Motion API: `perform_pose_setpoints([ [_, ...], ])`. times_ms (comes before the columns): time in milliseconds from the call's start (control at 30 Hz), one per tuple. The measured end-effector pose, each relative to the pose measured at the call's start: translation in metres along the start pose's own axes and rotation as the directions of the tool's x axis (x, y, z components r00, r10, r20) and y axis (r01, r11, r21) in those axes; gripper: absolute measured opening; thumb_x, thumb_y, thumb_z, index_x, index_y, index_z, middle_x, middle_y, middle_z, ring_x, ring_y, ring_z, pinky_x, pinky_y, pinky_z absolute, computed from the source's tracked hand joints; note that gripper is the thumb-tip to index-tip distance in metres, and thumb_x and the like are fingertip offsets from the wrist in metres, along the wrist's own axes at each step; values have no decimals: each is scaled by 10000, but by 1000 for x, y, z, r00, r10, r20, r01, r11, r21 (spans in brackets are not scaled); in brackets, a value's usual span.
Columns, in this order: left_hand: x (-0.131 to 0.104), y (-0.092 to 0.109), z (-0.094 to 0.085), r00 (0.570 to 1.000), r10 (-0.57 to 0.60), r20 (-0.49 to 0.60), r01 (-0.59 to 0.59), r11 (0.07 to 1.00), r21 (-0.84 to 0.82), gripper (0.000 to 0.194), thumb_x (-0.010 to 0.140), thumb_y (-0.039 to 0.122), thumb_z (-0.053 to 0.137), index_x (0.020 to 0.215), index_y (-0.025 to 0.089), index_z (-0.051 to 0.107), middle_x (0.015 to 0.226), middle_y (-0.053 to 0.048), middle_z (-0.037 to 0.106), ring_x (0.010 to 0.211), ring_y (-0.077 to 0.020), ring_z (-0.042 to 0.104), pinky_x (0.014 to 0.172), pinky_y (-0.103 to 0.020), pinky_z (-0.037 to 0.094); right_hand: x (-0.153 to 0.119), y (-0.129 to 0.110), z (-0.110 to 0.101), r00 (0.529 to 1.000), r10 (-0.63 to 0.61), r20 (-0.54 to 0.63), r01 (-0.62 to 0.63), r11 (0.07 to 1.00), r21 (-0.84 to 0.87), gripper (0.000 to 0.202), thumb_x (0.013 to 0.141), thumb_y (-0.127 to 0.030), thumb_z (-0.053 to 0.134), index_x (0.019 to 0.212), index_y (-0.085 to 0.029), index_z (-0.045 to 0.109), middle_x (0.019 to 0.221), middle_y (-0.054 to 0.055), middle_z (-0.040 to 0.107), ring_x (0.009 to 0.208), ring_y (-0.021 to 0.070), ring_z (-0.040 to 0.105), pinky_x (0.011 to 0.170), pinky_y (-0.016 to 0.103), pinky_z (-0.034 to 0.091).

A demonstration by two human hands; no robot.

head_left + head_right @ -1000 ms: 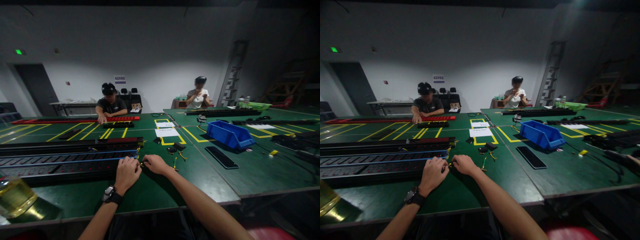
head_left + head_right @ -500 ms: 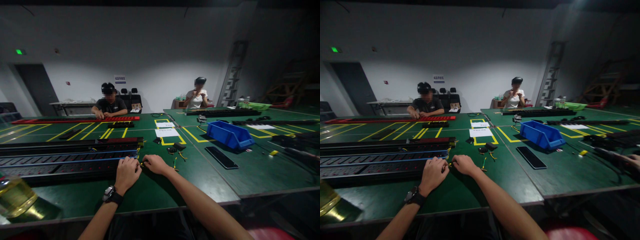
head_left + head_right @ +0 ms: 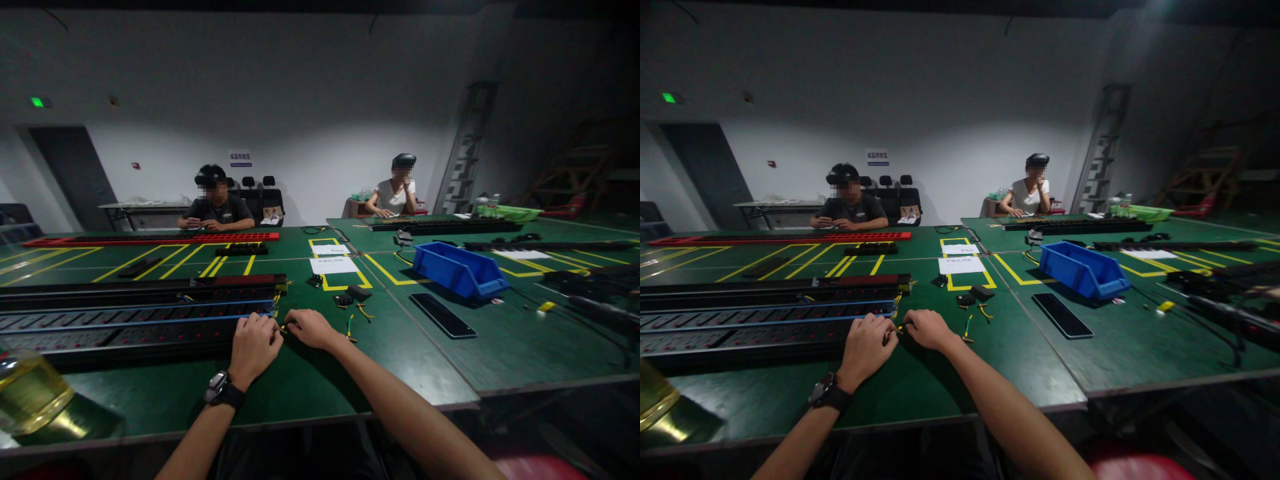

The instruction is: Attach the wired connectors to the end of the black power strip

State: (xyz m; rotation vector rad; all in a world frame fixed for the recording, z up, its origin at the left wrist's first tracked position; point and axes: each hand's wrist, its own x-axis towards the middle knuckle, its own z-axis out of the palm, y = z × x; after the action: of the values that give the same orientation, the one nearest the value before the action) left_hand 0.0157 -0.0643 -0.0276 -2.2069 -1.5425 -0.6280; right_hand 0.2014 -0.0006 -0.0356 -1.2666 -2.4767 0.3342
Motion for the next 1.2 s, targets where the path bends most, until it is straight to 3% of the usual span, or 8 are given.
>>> perform_pose_setpoints([
  [567,0,-1,-1,1000,1,-4,-1,1000,-7,161,905,217,557,789,221,669,842,-67,728,897,-270,614,820,-425,383,3,2,1,1000,-20,-10,20,1000,-3,243,979,-274,562,1161,-260,721,1079,43,773,988,201,706,773,258,434],
  [667,0,0,-2,1000,-4,-1,4,1000,-8,162,904,207,554,792,223,669,845,-65,730,898,-266,615,823,-425,381,6,12,-10,994,68,-91,-73,996,-49,245,993,-286,537,1157,-259,717,1079,47,774,987,205,709,775,263,436],
  [800,1,0,-1,1000,-7,-3,7,1000,-20,165,905,205,551,797,223,675,859,-64,733,896,-266,616,829,-429,383,2,43,-38,915,335,-226,-370,918,-139,263,998,-281,510,1154,-231,717,1089,100,770,1007,241,711,824,305,457],
  [933,0,0,1,1000,-11,-13,10,999,-38,170,903,204,549,794,223,677,858,-60,733,892,-266,613,831,-431,383,-12,84,-62,793,539,-284,-592,793,-143,265,962,-244,517,1072,-229,757,1121,118,764,1044,263,704,832,321,470],
  [1067,0,0,1,1000,-10,-19,9,999,-37,174,900,201,548,781,219,674,849,-65,731,879,-263,608,824,-431,385,-23,109,-70,724,637,-267,-666,745,-29,279,937,-232,526,1070,-246,771,1136,119,761,1044,263,704,793,310,479],
  [1200,0,1,-1,1000,-13,-2,13,999,-41,170,898,205,548,790,219,679,851,-63,729,882,-263,615,826,-431,392,-23,114,-69,713,668,-213,-682,731,8,272,921,-249,544,1049,-251,783,1137,136,760,1042,295,710,785,337,490],
])
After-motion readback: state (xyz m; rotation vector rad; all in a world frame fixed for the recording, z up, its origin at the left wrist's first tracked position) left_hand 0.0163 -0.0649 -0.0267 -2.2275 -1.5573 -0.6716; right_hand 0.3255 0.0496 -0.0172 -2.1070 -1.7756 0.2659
